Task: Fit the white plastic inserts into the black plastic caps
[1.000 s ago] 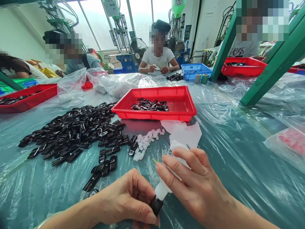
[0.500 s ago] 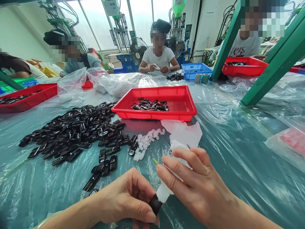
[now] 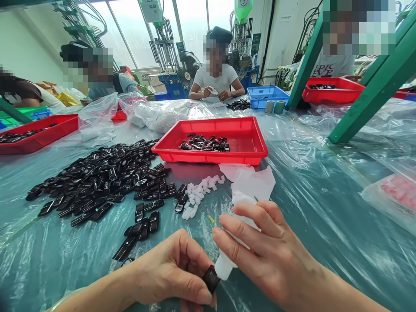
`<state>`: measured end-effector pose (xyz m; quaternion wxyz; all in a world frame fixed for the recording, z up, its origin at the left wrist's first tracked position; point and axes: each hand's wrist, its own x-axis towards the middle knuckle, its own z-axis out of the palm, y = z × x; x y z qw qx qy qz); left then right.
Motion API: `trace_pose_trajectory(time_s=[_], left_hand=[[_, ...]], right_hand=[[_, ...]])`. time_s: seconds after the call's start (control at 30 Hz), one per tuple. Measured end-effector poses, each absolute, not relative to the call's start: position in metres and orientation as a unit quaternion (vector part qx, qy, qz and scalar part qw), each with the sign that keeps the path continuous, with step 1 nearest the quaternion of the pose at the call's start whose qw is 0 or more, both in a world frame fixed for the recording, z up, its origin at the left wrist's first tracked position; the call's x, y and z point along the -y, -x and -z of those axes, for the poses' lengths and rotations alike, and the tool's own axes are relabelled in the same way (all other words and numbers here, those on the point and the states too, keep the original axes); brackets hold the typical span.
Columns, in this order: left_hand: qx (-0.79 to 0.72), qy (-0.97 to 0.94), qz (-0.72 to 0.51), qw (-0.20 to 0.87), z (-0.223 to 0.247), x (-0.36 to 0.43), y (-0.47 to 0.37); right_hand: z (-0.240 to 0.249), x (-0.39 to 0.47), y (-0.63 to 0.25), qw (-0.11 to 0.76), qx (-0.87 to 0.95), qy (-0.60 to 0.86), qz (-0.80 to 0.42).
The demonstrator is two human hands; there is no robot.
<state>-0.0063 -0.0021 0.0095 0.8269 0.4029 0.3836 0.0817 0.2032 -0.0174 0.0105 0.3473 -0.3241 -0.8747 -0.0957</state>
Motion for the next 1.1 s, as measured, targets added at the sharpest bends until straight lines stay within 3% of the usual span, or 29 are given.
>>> trace_pose_trajectory(time_s=[0.7, 1.1], left_hand=[[-0.383, -0.406, -0.087, 0.825, -0.009, 0.002, 0.008], [-0.331, -0.588, -0.18, 0.716, -0.012, 0.001, 0.006]], right_hand=[[-0.014, 0.016, -0.205, 0.325, 0.882, 0.324, 0.105], [0.0, -0.022, -0.231, 0.409, 0.744, 0.528, 0.012]])
